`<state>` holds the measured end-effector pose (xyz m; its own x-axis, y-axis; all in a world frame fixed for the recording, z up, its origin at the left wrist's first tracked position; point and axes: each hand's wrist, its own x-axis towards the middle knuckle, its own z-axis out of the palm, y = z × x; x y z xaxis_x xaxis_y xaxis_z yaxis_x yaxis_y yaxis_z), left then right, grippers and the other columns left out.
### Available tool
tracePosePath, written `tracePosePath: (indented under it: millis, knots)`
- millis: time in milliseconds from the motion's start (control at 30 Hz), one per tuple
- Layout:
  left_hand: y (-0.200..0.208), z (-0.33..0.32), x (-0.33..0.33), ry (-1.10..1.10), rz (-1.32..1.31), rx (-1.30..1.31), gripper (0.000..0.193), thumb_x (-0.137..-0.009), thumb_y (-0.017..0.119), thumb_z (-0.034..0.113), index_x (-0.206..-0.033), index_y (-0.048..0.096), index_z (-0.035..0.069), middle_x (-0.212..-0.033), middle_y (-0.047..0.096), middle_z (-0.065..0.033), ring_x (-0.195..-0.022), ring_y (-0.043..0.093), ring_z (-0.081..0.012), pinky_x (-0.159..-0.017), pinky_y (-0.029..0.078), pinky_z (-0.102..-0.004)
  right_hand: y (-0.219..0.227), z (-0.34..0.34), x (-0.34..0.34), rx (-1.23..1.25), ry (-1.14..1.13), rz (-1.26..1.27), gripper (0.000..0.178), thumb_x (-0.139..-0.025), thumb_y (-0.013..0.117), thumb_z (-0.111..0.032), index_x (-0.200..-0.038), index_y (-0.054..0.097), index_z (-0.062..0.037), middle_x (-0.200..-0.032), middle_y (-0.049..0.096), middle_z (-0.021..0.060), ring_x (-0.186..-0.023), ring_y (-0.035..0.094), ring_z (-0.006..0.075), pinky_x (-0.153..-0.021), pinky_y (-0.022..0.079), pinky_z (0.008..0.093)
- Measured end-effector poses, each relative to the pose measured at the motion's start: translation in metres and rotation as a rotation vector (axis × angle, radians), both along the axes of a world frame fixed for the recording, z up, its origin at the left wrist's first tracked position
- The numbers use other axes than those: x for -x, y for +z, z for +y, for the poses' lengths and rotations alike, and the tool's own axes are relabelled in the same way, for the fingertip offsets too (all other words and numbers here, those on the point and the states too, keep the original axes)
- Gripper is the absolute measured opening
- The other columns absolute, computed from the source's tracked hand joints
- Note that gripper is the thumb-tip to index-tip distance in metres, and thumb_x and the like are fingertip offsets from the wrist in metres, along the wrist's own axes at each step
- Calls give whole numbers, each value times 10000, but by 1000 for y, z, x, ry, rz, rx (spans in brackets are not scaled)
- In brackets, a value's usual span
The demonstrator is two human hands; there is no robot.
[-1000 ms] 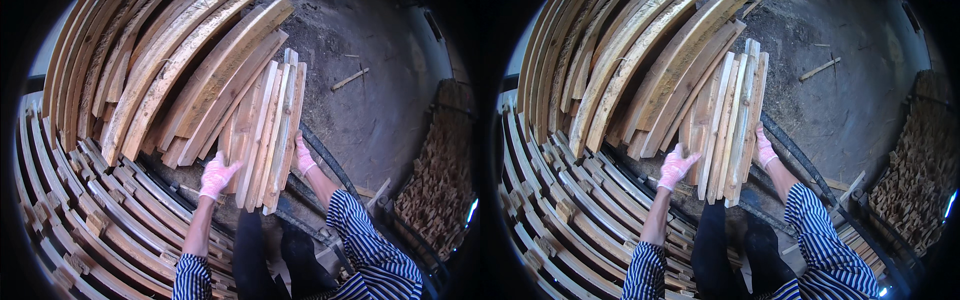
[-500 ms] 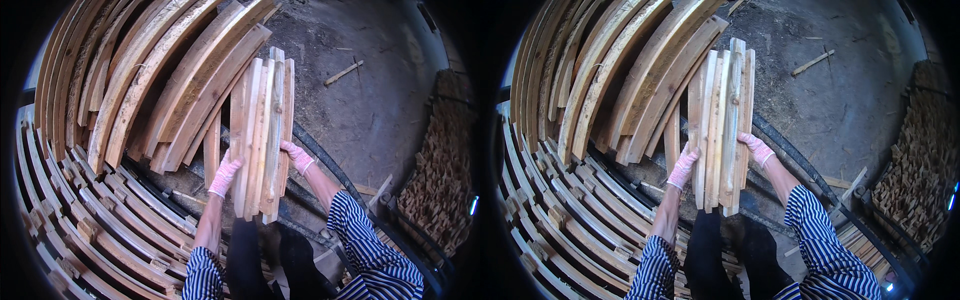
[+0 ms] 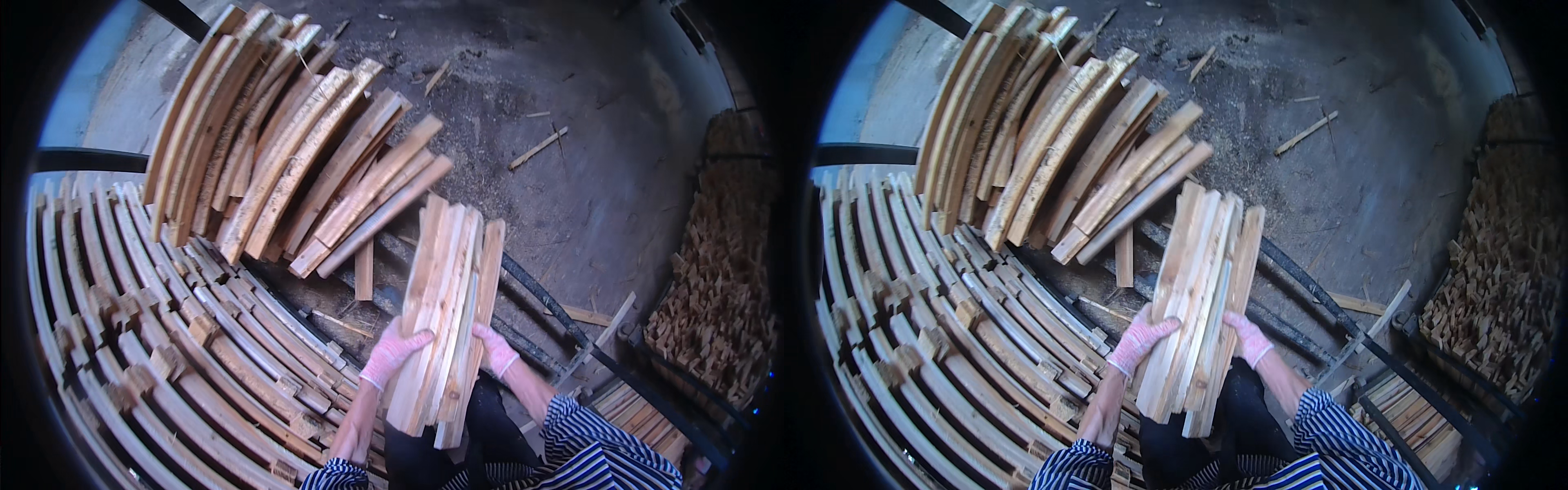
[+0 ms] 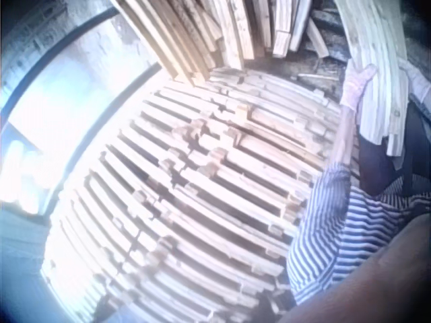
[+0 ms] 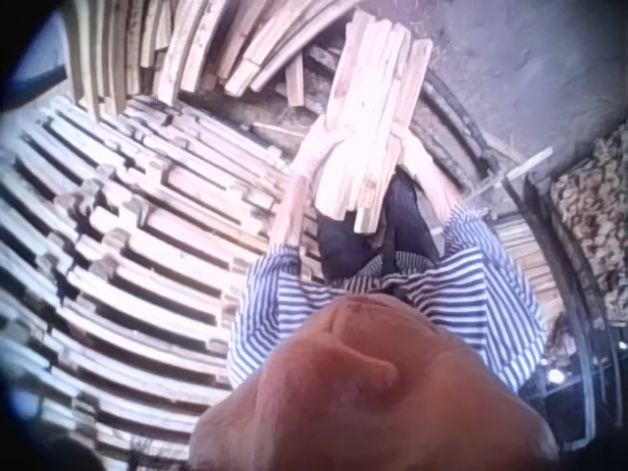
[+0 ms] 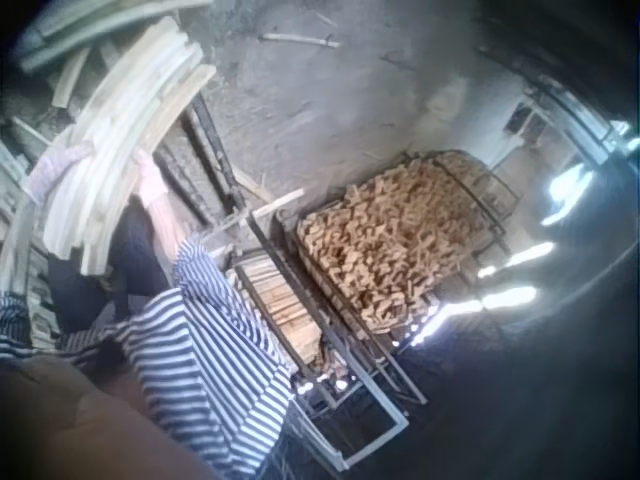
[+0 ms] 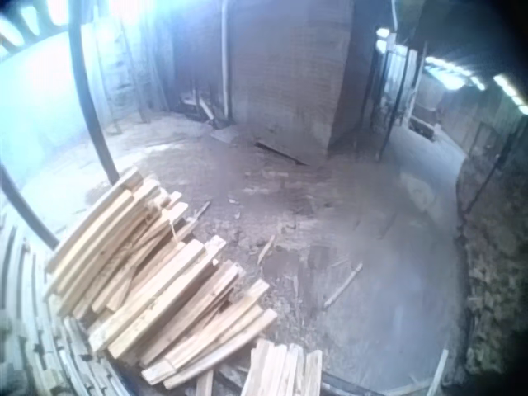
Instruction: The person repeatedly picks up small bundles of wooden planks from a pile on the floor and places them onto a growing stack on a metal rack. The person wears pink gloves and handles the wood by hand, moving from the floor pile to the rack in a continuous loop.
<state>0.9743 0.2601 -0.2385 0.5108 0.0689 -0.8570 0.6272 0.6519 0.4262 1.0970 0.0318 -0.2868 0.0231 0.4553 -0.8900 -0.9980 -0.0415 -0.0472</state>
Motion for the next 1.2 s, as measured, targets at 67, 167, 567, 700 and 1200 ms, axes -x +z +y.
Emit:
tracePosePath:
  millis: [67,167,567,700,1200]
  knots:
    - [39,-17,3,-42,-23,-11,996,-670,934,360,-1406,416,-66,-1246,630,-201,-1122,628,-270,-1016,493,-376,10,-39,22,-28,-57,52,679,-808,806,-259,-1371,543,16,-1312,628,159,-1216,589,296,-1066,470,443]
    - [96,-38,7,-63,-71,-99,981,-672,932,385,-1395,440,-61,-1227,631,-159,-1131,604,-243,-1025,457,-328,47,-67,38,-29,-88,-26,636,-815,791,-238,-1353,561,9,-1290,640,152,-1196,600,297,-1061,469,445]
    - [342,-108,63,103,-95,-1029,1016,-589,949,443,-1341,458,-32,-1172,652,-179,-1092,638,-247,-967,507,-378,246,8,-51,-559,305,-349,469,-746,776,-82,-1183,655,34,-1092,721,129,-958,711,252,-857,597,392]
    - [424,-172,100,420,-148,-1170,1213,-545,952,518,-1398,363,-111,-1219,630,-223,-1130,637,-293,-982,508,-385,334,46,-58,-796,543,-605,517,-785,827,-126,-1238,619,11,-1086,708,100,-957,702,253,-824,611,423]
    - [568,-373,212,1686,-615,-1424,1133,-659,946,273,-1476,210,5,-1400,466,-147,-1301,485,-256,-1103,409,-408,706,49,193,-1393,1311,-801,707,-626,906,-147,-1232,616,70,-940,733,105,-750,694,147,-675,579,309]
